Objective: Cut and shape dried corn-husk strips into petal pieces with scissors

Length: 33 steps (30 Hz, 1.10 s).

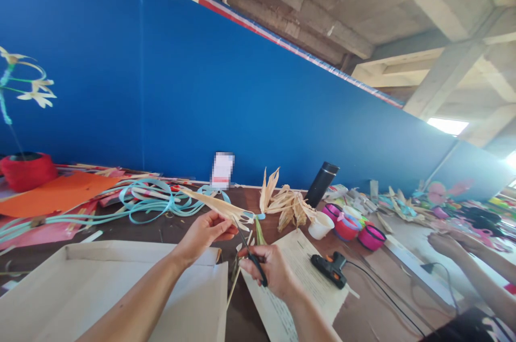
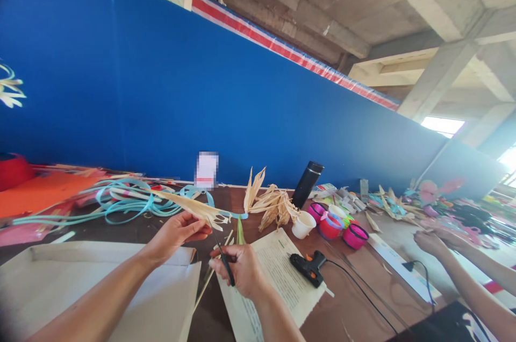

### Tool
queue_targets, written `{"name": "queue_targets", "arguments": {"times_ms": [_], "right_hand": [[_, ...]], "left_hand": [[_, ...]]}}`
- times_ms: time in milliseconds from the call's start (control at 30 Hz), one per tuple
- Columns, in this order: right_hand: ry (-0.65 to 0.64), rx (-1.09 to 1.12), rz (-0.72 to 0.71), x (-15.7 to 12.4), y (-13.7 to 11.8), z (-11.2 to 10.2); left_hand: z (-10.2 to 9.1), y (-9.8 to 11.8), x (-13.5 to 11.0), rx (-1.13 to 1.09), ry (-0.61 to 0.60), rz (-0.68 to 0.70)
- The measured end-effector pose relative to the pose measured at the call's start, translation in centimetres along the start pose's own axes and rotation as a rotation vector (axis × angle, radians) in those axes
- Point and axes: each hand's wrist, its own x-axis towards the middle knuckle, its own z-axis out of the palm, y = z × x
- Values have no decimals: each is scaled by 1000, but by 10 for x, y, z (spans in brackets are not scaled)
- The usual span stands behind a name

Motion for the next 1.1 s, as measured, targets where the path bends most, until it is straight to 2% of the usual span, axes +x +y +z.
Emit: {"name": "queue_targets", "arguments": {"times_ms": [233,533,767,1100], "right_hand": [[19,6,3,1,2,2],[-7,67,58,-1,-10,3],[-22,68,-8,1,-5,-1],[-28,75,8,0,-8,-2]], "left_hand": [[-1,0,0,3,-7,2],[0,1,-2,13,-12,5],[-4,3,0,31,29,35],[-9,4,2,30,39,53]]}}
